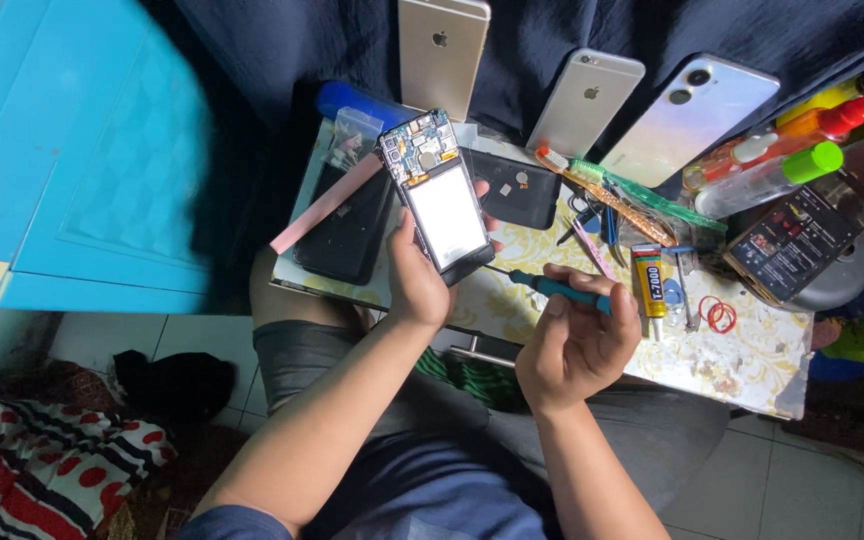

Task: The person disassembles a smartphone on a cluttered table, using a screwdriver to remove screws and a plastic tool to pry open the casing. They remove the battery and other internal components, placing them on the table.

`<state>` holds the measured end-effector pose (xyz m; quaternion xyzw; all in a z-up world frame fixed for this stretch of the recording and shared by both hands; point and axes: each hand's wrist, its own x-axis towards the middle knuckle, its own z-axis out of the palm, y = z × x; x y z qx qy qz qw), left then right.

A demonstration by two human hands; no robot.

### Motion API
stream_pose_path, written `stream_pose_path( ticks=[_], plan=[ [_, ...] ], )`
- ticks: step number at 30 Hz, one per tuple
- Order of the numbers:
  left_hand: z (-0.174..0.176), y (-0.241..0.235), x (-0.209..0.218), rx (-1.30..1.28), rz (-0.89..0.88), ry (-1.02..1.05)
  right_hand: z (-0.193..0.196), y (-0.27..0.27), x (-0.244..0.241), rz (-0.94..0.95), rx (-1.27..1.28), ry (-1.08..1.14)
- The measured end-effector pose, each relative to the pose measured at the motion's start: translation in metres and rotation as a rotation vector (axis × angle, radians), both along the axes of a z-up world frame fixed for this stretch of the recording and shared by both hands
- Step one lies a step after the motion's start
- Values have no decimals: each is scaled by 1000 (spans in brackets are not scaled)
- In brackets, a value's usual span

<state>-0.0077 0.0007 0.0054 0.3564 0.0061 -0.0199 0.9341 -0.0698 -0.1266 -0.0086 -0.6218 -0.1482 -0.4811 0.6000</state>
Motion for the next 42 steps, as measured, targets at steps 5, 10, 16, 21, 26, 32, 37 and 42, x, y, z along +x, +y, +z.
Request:
stream_pose_path(
  ticks=[5, 10, 16, 21, 26, 32, 37, 42],
  plan=[
    [0, 0, 0, -3, 3, 6, 1, -2, -2, 25, -44, 7],
    [-2, 0, 3, -12, -2, 29, 22, 0, 3, 56, -192, -51],
    [-2, 2, 2, -10, 10, 26, 24, 9, 9, 96, -96, 35],
    [-7, 0, 4, -43, 17, 32, 20, 10, 13, 84, -120, -39],
    [3, 4, 5, -17, 2, 52, 15, 13, 11, 113, -31, -60],
    [14, 5, 4, 52, -15, 45, 9, 6, 20, 116, 7, -111],
    [17, 6, 3, 35, 28, 60, 10, 6, 19, 86, -47, -67],
    [13, 5, 5, -44, 21, 64, 1, 1, 16, 117, -74, -83]
  ],
)
